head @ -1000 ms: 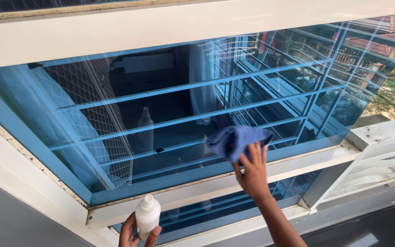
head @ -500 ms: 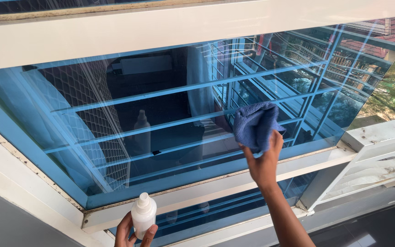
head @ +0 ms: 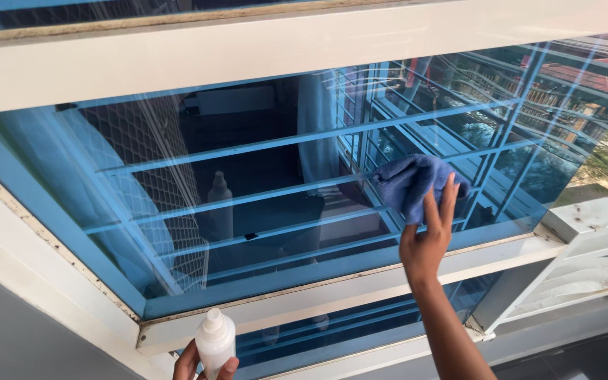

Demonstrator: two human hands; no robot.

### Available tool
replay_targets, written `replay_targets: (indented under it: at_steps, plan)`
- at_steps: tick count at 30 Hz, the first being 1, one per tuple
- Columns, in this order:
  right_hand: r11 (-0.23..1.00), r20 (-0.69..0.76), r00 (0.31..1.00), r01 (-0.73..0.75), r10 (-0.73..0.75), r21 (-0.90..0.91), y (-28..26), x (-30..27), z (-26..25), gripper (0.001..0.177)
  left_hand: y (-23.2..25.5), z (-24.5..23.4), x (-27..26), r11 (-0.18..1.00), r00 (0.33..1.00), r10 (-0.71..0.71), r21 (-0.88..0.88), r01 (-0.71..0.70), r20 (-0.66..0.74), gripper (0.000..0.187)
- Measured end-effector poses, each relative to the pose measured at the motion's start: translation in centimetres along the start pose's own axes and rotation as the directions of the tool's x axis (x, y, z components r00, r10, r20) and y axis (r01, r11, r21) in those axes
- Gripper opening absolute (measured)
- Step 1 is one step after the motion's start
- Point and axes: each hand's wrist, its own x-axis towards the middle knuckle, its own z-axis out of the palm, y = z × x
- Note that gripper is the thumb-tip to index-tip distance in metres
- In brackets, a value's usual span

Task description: The person wipes the glass surface of a window using a blue cloth while holding a white spray bottle.

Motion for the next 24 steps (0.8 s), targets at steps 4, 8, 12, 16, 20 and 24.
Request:
replay_targets:
  at_steps: [4, 8, 12, 16, 20, 24]
  plan:
    - [0.973, 0.115, 0.983, 0.12, -0.144, 0.197, -2.5, -3.8, 1.7, 0.073, 1.0, 0.5, -1.4, 0.999, 0.999, 0.048, -0.016, -0.048, -0.021, 0.085]
    - [0.968, 0.356, 0.906, 0.176, -0.229, 0.177, -1.5, -6.0, 1.7, 0.072, 3.2, 1.1, -2.7, 0.988, 0.997, 0.083, -0.132, -0.083, -0.006, 0.082]
    - [0.964, 0.397, 0.896, 0.252, -0.198, -0.088, 2.2, -3.1, -0.5, 0.073, 6.4, -0.1, -3.1, 0.981, 0.982, 0.19, -0.039, -0.19, -0.004, 0.074]
    - [0.997, 0.136, 0.99, 0.023, -0.032, 0.067, 2.1, -0.5, -1.2, 0.064, 9.2, -0.6, -3.8, 0.997, 0.997, 0.074, -0.016, -0.074, -0.024, 0.074]
    - [0.985, 0.04, 0.999, 0.02, -0.027, 0.173, -1.8, -1.3, 1.1, 0.063, 10.0, 0.5, -3.8, 0.999, 0.998, 0.042, 0.027, -0.043, 0.042, 0.076]
    - [0.959, 0.306, 0.913, 0.23, -0.271, 0.164, -5.4, -5.3, 3.3, 0.071, 8.9, 1.7, -3.8, 0.998, 0.992, 0.023, 0.061, -0.031, 0.122, 0.075]
